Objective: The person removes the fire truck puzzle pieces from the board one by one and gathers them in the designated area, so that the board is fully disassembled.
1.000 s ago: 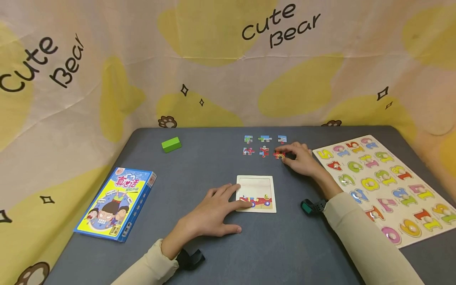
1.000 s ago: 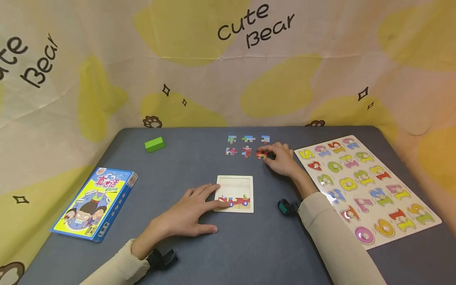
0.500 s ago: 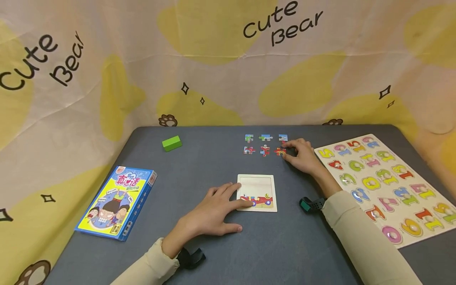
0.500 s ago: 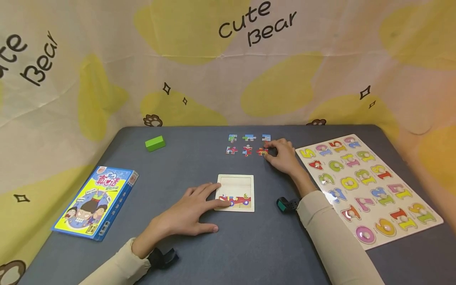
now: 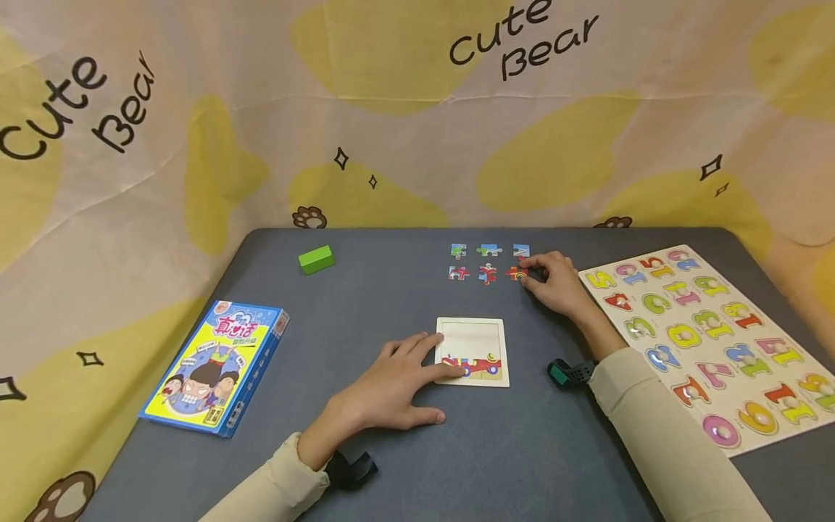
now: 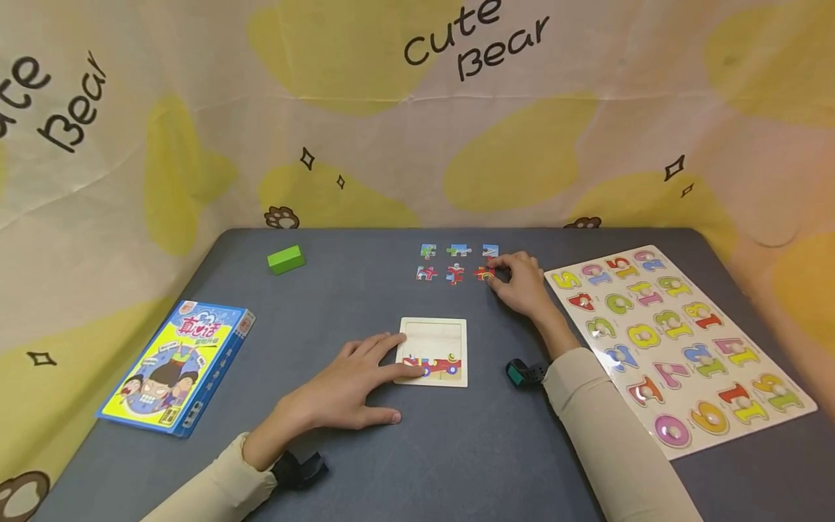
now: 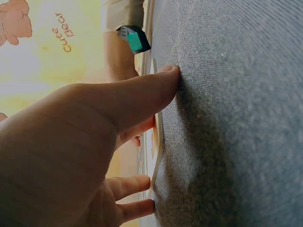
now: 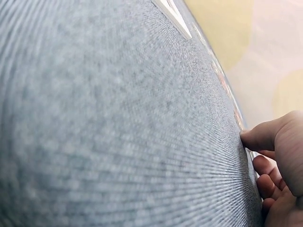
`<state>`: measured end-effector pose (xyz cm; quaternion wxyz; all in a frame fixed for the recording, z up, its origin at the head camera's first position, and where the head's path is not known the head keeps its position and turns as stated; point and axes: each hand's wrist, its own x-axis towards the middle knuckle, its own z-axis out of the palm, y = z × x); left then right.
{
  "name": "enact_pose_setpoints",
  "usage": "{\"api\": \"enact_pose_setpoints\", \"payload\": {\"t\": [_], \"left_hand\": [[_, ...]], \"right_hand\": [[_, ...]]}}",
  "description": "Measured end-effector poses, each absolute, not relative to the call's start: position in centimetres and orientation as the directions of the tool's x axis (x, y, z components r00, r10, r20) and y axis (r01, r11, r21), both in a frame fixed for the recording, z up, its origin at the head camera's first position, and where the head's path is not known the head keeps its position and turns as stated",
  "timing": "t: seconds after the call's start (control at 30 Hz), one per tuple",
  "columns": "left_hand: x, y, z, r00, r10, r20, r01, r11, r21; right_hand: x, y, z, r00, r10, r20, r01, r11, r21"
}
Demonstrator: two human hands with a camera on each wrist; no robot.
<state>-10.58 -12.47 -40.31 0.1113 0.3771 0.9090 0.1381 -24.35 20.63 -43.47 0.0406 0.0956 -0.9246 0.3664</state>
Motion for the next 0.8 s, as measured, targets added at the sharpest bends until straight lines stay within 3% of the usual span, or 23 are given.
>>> {"api": "enact_pose_setpoints", "payload": {"t": [0.5, 0.63, 0.8], "left_hand": [[-10.6, -12.5, -40.3, -0.686, 0.719, -0.108, 0.655, 0.676, 0.337], [-10.8, -12.5, -40.2, -0.682, 0.722, -0.113, 0.657, 0.674, 0.338], [-11.1, -12.7, -40.0, -0.671, 0.734, -0.111, 0.659, 0.658, 0.366]], "right_hand": [[-22.4, 19.9, -43.7, -0.967, -0.162, 0.195, -0.253, 0.598, -0.761], [-21.1, 18.4, -42.9, -0.94, -0.279, 0.194, -0.327, 0.579, -0.747], [-19.0, 16.4, -42.1, -0.854, -0.494, 0.164, -0.452, 0.548, -0.703]]}}
